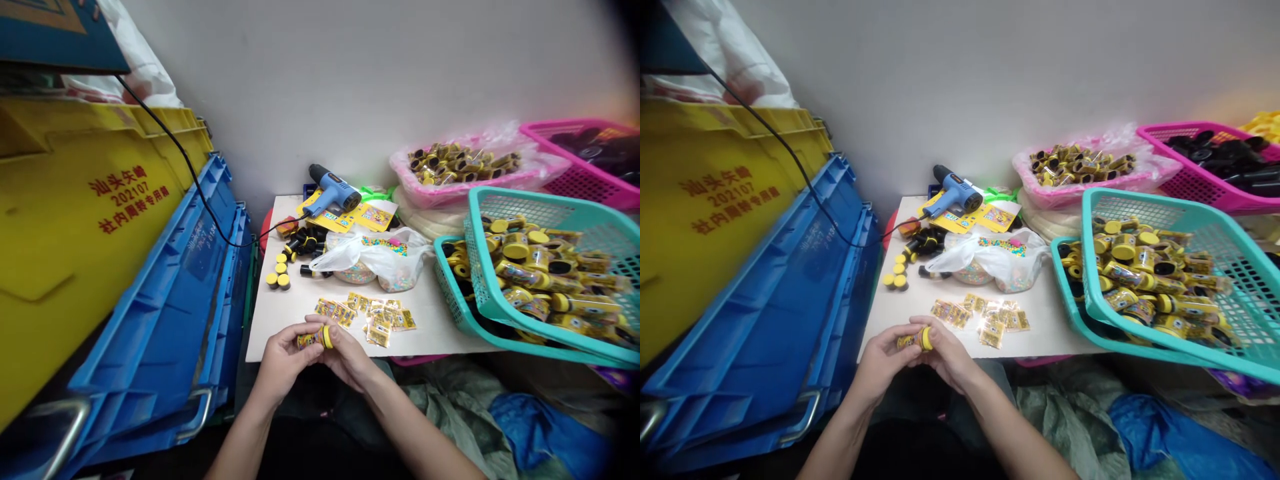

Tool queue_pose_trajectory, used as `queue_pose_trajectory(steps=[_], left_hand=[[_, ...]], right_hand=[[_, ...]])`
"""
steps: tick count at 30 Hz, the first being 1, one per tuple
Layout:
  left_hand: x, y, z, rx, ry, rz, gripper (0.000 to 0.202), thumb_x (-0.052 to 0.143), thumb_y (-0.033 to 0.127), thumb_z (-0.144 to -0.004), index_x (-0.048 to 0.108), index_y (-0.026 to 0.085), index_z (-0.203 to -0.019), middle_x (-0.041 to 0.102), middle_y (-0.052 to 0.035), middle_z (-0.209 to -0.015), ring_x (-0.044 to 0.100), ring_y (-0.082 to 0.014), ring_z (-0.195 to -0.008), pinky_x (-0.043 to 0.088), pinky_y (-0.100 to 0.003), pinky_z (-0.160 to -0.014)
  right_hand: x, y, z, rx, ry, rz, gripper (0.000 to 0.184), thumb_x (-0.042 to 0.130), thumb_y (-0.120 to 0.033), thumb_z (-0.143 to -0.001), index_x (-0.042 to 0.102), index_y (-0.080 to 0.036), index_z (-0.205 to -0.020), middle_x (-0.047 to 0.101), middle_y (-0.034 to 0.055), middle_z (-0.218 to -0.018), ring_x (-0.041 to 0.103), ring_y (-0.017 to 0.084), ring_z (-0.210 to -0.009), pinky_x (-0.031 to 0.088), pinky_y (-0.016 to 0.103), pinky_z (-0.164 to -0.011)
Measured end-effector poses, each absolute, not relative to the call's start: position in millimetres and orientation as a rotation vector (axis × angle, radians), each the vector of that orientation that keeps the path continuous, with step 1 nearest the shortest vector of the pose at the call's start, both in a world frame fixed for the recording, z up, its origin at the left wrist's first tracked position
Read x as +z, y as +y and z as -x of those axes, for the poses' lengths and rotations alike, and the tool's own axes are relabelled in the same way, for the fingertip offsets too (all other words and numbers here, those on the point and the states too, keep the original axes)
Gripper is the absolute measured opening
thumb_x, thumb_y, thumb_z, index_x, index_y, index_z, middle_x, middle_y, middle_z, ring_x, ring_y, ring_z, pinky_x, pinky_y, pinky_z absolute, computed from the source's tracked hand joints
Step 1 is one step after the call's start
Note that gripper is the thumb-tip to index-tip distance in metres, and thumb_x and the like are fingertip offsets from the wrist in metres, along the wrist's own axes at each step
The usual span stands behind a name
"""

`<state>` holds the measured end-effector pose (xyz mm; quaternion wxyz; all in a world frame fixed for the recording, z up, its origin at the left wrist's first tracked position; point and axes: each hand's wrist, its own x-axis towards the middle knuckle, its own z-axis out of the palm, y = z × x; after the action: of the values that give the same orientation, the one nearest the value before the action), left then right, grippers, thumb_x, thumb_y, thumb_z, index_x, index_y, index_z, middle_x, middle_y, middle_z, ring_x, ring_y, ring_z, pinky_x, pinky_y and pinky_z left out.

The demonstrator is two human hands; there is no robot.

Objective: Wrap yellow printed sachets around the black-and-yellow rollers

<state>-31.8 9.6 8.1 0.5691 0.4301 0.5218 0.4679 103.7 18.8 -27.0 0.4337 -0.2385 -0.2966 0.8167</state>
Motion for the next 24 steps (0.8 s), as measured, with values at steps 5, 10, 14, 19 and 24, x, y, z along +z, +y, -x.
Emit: queue_pose_trajectory(steps=[5,10,14,19,24], left_hand=[[6,7,31,1.160,1.133,-1.031,0.025,0.078,0.023,-0.060,0.069,0.017,-0.083,0.072,-0.0060,-0.087,0.066,-0.0217,-0.085,0.054,-0.032,-0.076],[4,5,30,1.123,1.133,-1.098,0.025,0.078,0.019,-0.057,0.069,0.017,-0.080,0.071,-0.0059,-0.089,0.065,-0.0229,-0.088,0.051,-0.033,-0.082],[3,2,28,1.092,1.110,-1.134,0.026,0.078,0.024,-0.060,0.066,0.018,-0.082,0.069,-0.0051,-0.091,0.063,-0.0217,-0.088,0.048,-0.032,-0.084],[-2,-2,31,1.130,0.955,-0.986,0.030,0.059,0.043,-0.082,0.052,0.025,-0.105,0.057,-0.0032,-0.101,0.056,-0.0166,-0.086,0.046,-0.028,-0.078],[-5,-3,30,1.098,0.796,-0.829,0.027,0.055,0.038,-0.087,0.044,0.031,-0.111,0.050,-0.0009,-0.106,0.052,-0.0153,-0.094,0.040,-0.028,-0.082]], right_hand=[[-32,19,-107,1.972,-0.794,0.663,0.044,0.062,-0.053,-0.077,0.060,-0.023,-0.109,0.060,0.0048,-0.094,0.058,0.017,-0.083,0.045,0.030,-0.075],[-33,17,-103,1.969,-0.759,0.631,0.049,0.071,-0.056,-0.066,0.059,-0.024,-0.102,0.059,0.0028,-0.092,0.057,0.017,-0.084,0.043,0.029,-0.078],[-32,18,-102,1.974,-0.802,0.639,0.046,0.072,-0.055,-0.066,0.058,-0.024,-0.098,0.057,0.0021,-0.088,0.056,0.018,-0.083,0.044,0.030,-0.077],[-27,20,-118,1.687,-1.049,0.688,0.054,0.047,-0.065,-0.080,0.051,-0.027,-0.119,0.049,0.0095,-0.116,0.053,0.022,-0.096,0.046,0.035,-0.078],[-14,17,-128,1.167,-1.637,0.853,0.051,0.065,-0.041,-0.078,0.048,-0.031,-0.125,0.049,0.0076,-0.116,0.052,0.020,-0.093,0.045,0.036,-0.082]])
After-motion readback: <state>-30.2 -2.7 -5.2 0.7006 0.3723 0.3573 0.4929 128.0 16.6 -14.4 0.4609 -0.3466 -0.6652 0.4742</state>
